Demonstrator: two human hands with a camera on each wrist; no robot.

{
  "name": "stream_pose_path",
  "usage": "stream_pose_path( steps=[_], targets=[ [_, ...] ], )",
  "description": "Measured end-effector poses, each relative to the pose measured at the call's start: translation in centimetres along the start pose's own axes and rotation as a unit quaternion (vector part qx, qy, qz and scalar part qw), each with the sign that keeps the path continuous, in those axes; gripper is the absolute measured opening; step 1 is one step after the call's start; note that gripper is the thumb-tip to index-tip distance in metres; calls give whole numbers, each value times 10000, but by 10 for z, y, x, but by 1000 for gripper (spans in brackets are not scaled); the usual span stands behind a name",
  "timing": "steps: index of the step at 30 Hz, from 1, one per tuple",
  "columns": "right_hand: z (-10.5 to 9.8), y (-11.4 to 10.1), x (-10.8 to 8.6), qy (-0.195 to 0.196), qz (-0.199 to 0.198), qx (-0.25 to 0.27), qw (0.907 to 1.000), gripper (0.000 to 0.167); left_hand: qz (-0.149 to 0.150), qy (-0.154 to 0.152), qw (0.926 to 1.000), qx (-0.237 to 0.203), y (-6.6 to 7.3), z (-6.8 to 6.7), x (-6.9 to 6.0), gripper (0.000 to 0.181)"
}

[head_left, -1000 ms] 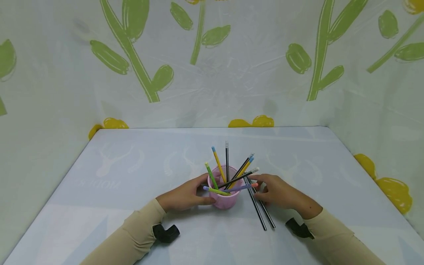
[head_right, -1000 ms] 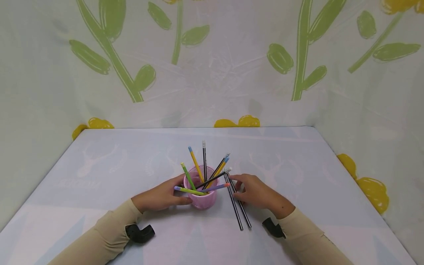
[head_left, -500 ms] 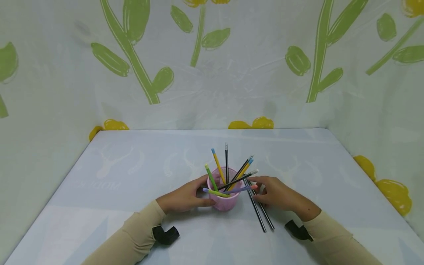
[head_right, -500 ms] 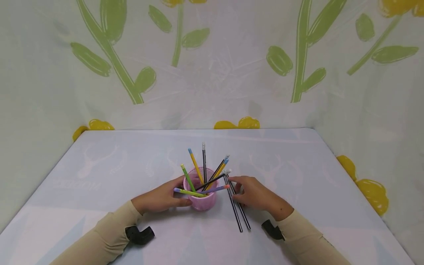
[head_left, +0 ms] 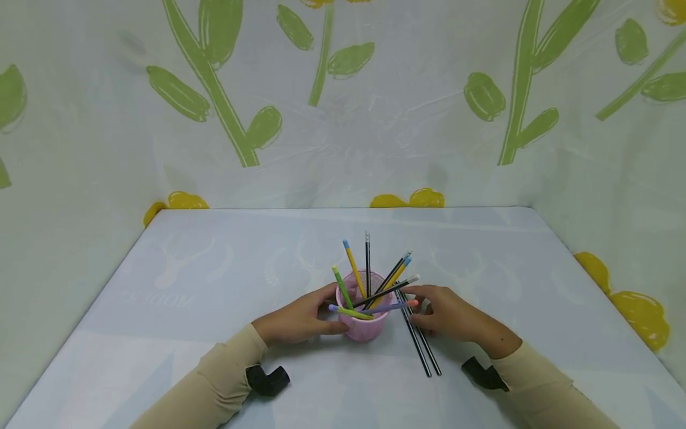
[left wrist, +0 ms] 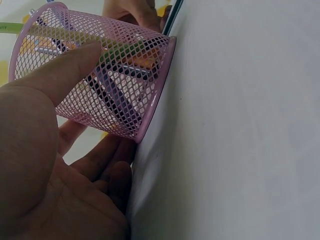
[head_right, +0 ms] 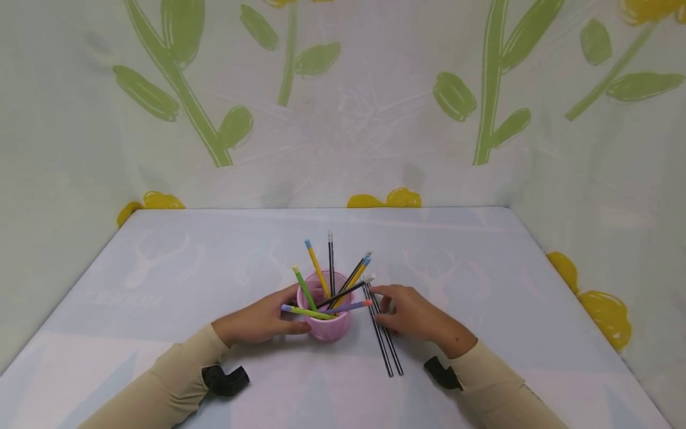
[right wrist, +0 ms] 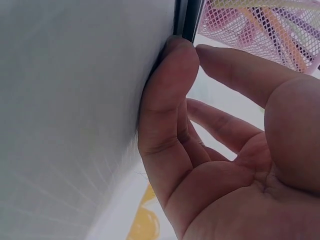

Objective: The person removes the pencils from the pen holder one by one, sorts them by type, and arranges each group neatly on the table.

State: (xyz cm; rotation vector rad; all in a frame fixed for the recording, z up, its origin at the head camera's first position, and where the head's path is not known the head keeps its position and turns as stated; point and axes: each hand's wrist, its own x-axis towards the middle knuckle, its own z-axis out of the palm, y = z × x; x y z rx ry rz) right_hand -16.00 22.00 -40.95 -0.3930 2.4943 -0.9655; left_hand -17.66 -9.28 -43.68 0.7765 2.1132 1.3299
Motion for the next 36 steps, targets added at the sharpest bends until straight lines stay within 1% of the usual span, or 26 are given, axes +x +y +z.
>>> stream_pose_path(
  steps=[4,7,10,12,17,19,22,26,28,30,32,34,36],
  targets=[
    [0,0,0,62,-82,61,9999,57,28,7,10000,21,0,0,0,66],
    [0,-1,-2,200,-127,-16,9997,54,75,-2,10000,44,-1,0,1,66],
    [-3,-5,-4,457,-197,-171,9986,47,194,-35,9998,55,-3,1,2,64],
    [-7,-9,-6,651,-280,-277,9971,38,240,-38,9997,62,-4,1,2,63],
    [-19,-22,-13,1238,-572,-424,9898,26,221,-1,9997,109,-6,1,2,64],
    [-22,-28,-16,1556,-714,-384,9845,29,223,1,9997,114,-6,1,3,64],
    [-25,-38,-19,2118,-921,-257,9726,26,234,-12,9997,92,-6,1,3,63],
    [-25,-48,-23,2860,-1096,183,9518,20,180,8,9998,78,-4,1,5,65],
    [-22,-51,-24,3132,-1186,470,9411,19,187,8,9998,81,-4,2,5,65],
    [-18,-53,-25,3314,-1354,718,9310,19,194,6,9998,85,-4,2,5,66],
    [-14,-54,-26,3371,-1582,902,9237,19,200,26,9997,104,-4,2,4,65],
    [-12,-55,-27,3334,-1837,1033,9189,17,195,47,9997,142,-4,2,4,64],
    [-11,-56,-28,3226,-2046,1101,9176,15,184,61,9997,168,-3,2,3,63]
  ],
)
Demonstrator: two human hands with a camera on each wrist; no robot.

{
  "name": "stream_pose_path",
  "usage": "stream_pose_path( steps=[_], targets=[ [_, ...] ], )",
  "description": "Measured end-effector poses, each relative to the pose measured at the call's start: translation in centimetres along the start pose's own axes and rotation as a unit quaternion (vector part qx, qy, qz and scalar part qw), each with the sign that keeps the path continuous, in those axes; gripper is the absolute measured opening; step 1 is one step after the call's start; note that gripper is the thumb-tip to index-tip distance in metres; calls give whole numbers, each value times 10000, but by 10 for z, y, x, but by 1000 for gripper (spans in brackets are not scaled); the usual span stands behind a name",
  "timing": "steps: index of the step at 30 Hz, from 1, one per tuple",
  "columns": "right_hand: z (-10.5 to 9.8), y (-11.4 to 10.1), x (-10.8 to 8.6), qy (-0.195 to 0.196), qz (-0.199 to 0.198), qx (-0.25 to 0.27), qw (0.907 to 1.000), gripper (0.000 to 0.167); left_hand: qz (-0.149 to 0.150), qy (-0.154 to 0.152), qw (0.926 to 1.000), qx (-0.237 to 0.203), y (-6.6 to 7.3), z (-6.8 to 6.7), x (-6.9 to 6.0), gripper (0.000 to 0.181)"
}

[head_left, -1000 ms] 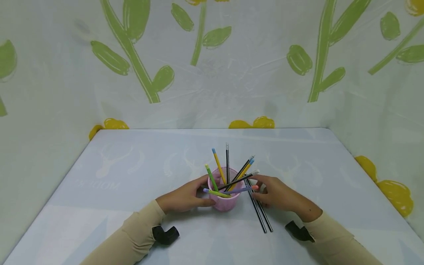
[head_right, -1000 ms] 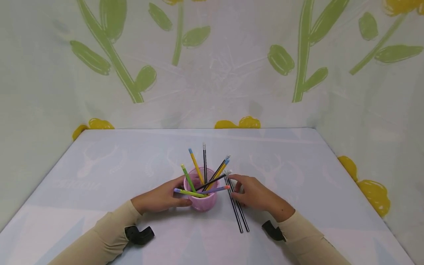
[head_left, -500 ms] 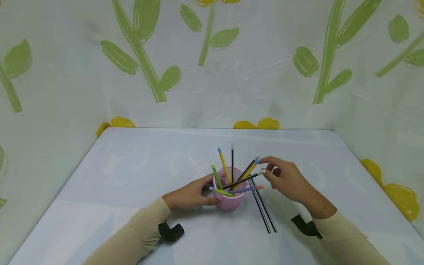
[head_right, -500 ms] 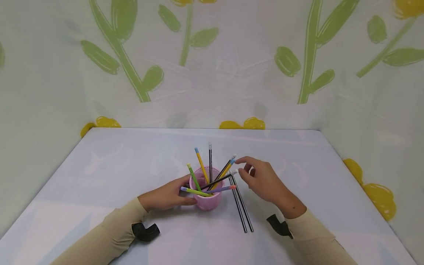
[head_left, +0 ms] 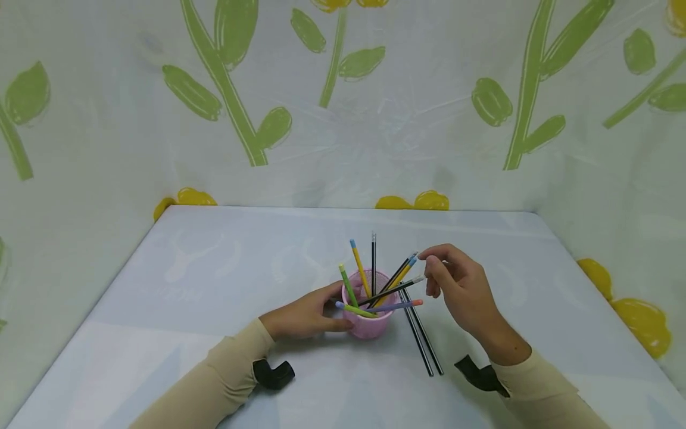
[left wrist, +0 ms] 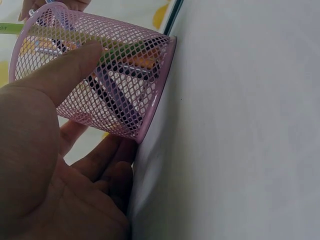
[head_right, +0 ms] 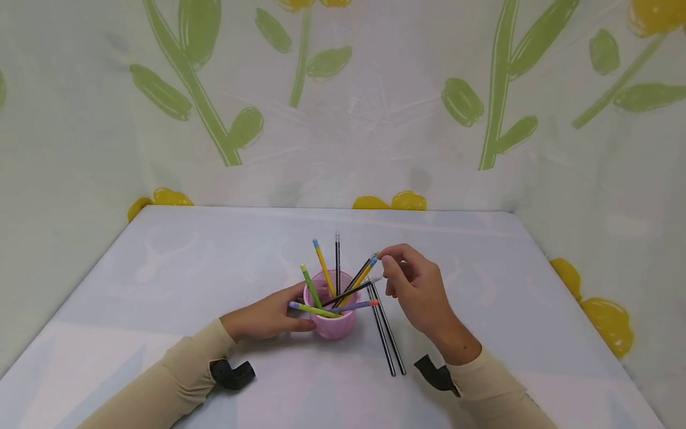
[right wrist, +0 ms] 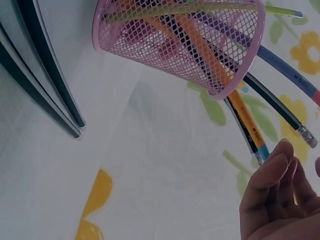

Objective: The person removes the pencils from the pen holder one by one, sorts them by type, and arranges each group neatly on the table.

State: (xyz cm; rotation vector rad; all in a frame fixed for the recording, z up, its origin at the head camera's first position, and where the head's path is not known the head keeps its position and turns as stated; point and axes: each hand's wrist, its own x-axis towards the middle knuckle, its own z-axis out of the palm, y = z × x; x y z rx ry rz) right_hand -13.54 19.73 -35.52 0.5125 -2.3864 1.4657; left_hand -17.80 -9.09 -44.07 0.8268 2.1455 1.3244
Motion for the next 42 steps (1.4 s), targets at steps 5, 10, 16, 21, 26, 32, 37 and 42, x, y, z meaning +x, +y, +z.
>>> stream_pose_path(
  steps=[5,10,16,21,26,32,37,42],
  targets=[
    [-1,3,-2,-496,-112,53,9987,11,-4,-31,10000,-33,-2,-1,-3,65],
    [-3,6,-2,-987,-106,-110,9950,10,13,-52,10000,-41,-1,0,-2,67],
    [-2,7,-2,-1194,-325,-134,9922,12,30,-30,10000,-22,0,-1,0,67],
    [-3,7,-2,-1262,-353,-80,9913,12,23,-24,10000,-37,0,0,0,67],
    [-3,10,0,-1432,33,-46,9897,10,30,5,10000,-52,0,0,0,67],
    [0,13,1,-1714,558,101,9836,15,14,11,10000,-28,0,0,-1,66],
    [4,13,1,-1819,706,75,9808,18,-49,23,10000,-34,1,0,0,66],
    [7,13,0,-1912,720,-15,9789,21,-81,6,10000,-40,0,0,0,65]
  ],
)
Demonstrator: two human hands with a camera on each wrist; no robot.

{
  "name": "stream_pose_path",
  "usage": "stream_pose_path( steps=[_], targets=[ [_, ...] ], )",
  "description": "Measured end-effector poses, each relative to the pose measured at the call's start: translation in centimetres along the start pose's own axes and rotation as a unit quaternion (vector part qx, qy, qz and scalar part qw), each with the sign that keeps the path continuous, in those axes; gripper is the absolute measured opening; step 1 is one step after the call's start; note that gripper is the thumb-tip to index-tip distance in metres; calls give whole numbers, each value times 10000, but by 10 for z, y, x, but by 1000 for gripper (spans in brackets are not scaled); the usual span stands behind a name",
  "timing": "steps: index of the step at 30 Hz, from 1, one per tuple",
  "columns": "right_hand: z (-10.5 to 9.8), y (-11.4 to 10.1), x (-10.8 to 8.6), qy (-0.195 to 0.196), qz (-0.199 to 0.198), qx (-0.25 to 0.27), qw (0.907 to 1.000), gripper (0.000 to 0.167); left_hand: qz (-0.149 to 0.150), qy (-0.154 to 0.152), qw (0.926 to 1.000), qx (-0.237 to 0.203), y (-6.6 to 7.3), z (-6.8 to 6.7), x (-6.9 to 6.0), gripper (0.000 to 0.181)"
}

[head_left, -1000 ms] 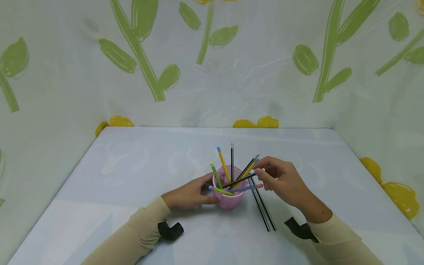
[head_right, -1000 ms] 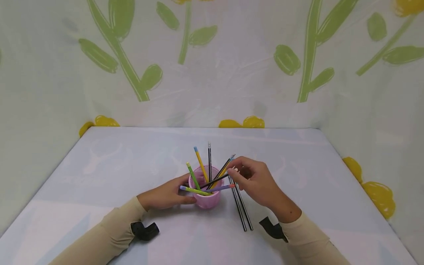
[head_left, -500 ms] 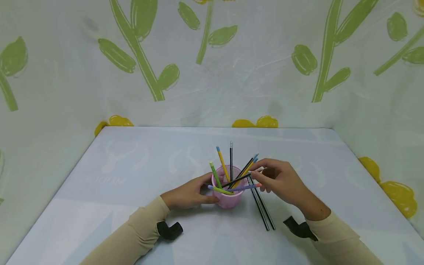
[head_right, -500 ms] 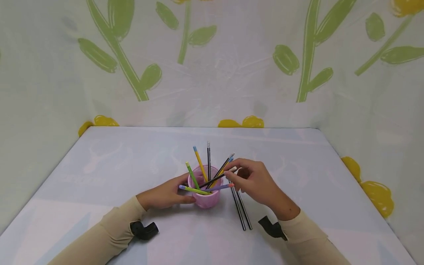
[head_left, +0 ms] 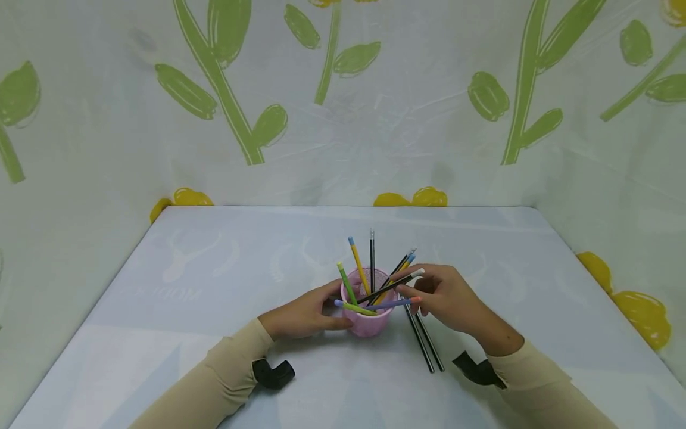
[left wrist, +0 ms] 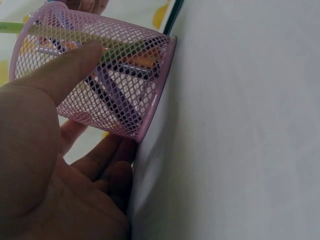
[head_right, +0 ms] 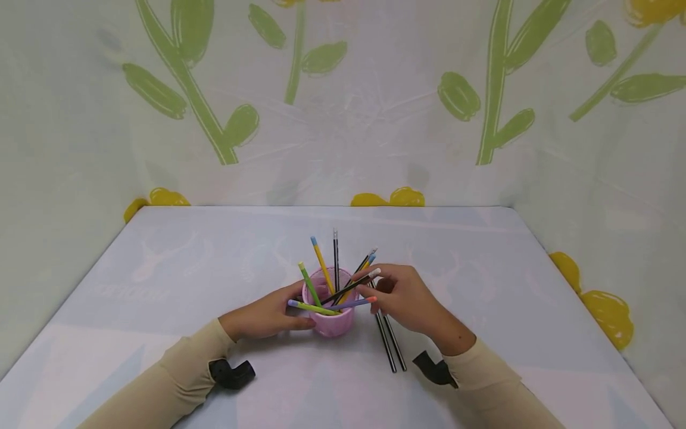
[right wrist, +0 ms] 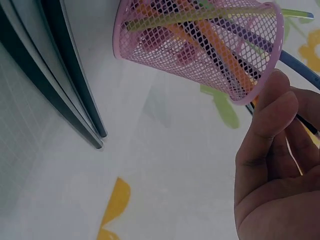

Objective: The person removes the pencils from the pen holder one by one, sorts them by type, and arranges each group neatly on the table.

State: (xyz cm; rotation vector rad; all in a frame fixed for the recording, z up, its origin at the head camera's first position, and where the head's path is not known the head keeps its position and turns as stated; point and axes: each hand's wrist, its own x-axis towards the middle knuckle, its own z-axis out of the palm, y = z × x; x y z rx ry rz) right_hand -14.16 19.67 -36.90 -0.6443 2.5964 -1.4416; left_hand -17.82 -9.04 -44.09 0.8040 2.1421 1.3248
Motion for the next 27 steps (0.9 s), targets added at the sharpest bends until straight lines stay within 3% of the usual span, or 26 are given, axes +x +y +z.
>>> stream_pose_path(
  steps=[12,22,27],
  targets=[
    [5,3,0,173,21,19,9998,19,78,-44,10000,30,1,-1,1,63],
    [1,-1,-4,598,-580,-385,9958,15,57,-26,9999,87,2,1,-1,64],
    [-7,-5,-5,733,-788,-353,9936,17,144,-10,9999,80,0,0,-1,62]
  ],
)
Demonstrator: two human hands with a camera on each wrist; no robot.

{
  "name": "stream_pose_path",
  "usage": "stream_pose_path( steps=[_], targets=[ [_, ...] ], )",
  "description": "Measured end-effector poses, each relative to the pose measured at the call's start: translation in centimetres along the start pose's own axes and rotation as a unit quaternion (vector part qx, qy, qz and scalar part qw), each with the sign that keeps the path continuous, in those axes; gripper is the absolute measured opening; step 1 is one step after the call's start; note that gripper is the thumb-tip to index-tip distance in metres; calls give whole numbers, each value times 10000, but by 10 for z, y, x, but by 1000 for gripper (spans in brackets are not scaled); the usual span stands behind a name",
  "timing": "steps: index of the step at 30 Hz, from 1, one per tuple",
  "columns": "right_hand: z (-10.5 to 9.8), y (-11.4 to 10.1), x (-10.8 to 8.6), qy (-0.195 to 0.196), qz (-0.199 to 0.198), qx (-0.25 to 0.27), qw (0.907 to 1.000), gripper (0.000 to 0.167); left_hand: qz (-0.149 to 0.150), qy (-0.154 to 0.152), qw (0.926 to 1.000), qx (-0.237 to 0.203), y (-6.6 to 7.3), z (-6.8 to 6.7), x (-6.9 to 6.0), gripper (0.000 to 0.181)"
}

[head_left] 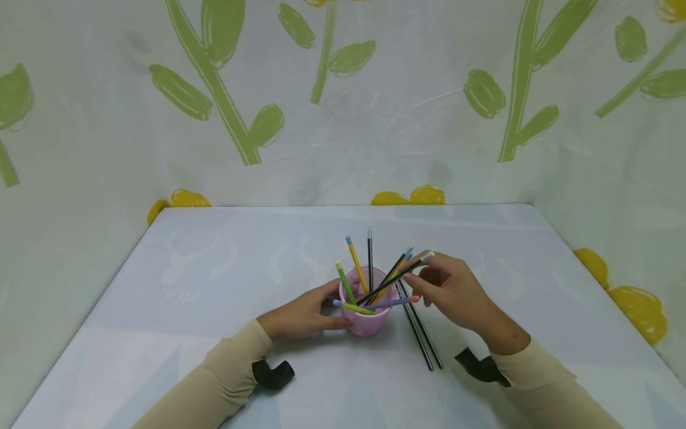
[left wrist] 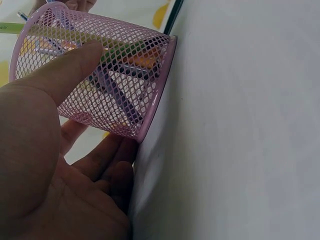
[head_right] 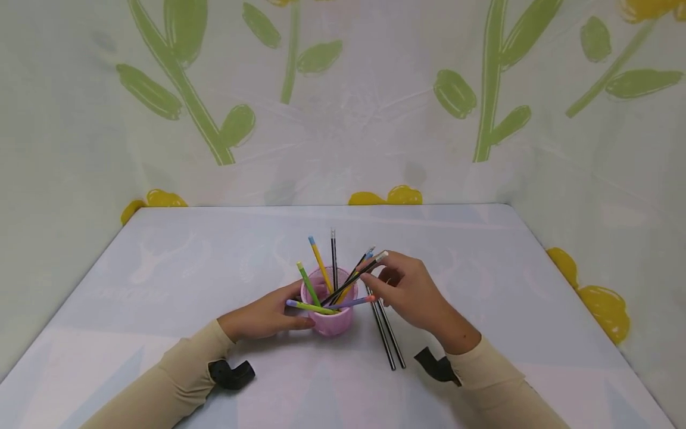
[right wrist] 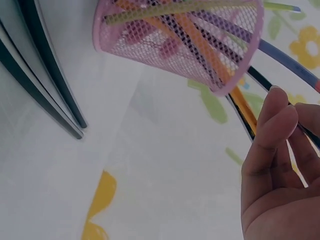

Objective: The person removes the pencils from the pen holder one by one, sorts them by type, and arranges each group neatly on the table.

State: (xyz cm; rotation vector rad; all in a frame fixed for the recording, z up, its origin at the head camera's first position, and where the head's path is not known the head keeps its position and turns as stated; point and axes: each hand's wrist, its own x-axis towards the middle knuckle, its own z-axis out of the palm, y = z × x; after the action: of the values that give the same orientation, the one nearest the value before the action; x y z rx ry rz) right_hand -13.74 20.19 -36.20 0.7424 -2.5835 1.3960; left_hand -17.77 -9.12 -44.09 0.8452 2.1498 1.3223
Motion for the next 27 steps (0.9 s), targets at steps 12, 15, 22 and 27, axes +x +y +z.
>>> stream_pose_path(
  steps=[12,15,22,27],
  targets=[
    [-21,-9,2,630,-765,1449,9845,14,-137,-13,9999,-24,0,-2,-3,53],
    [-25,-9,3,821,-1012,1793,9751,14,-178,-14,9998,-53,0,-2,-3,52],
    [-33,-5,3,1414,-892,1822,9689,16,-126,-35,9999,-8,-1,-1,0,55],
    [-30,1,4,1263,-342,1306,9828,20,-104,-52,9999,-76,-1,0,1,51]
  ],
)
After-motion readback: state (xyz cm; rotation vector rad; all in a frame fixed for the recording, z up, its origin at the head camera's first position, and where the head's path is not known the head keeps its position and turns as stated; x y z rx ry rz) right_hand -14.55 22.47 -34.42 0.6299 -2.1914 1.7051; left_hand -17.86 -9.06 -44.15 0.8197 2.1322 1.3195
